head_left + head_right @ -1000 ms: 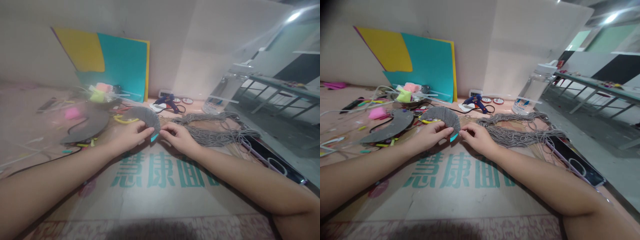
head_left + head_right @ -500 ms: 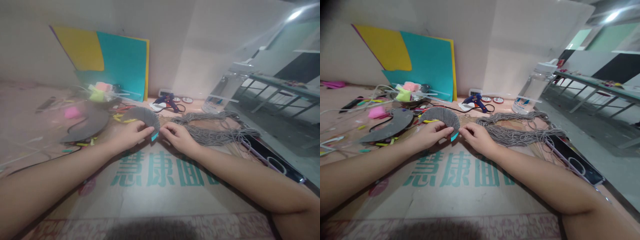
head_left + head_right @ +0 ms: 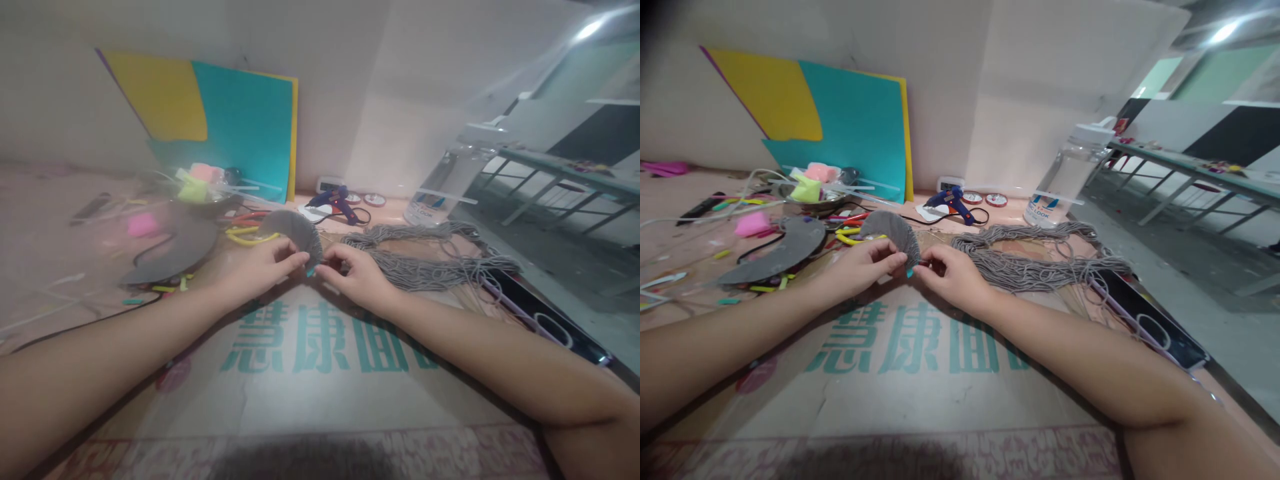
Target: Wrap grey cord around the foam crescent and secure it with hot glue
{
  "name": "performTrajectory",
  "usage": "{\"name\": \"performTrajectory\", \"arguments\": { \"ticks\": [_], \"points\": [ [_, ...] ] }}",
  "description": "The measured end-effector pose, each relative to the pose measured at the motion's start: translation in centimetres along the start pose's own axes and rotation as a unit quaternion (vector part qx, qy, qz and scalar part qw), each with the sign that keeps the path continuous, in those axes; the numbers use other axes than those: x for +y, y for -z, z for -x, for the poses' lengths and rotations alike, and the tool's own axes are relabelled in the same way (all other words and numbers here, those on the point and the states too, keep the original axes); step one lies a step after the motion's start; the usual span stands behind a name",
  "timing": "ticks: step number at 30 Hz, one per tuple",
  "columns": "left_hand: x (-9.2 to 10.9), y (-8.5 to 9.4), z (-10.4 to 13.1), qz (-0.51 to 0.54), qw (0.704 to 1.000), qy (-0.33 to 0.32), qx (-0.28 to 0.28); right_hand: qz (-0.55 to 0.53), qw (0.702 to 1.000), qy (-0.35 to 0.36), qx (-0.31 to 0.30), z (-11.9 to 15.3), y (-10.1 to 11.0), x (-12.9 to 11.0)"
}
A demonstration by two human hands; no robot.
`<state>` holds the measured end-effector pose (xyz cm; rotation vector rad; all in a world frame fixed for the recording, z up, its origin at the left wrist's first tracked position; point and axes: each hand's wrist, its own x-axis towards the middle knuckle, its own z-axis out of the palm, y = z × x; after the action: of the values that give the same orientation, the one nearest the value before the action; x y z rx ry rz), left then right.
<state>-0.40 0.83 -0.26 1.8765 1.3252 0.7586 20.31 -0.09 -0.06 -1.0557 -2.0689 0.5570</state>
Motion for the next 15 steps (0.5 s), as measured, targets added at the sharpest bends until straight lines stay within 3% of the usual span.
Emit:
{"name": "performTrajectory", "arguments": {
  "ticks": [4, 11, 15],
  "points": [
    [0.1, -0.07, 0.19, 0.018, 1.0, 0.007, 0.013, 0.006, 1.0, 0.016, 0.01, 0.13, -0.06, -0.08],
    [0.23, 0.16, 0.33, 0.044, 0.994, -0.095, -0.012, 0.066, 0.993, 0.099, -0.025, 0.43, -0.28, 0.27],
    [-0.01, 0.29, -0.1, 0.044, 0.996, -0.079, -0.023, 0.061, 0.989, 0.124, -0.054, 0.48, -0.17, 0.33]
  ]
}}
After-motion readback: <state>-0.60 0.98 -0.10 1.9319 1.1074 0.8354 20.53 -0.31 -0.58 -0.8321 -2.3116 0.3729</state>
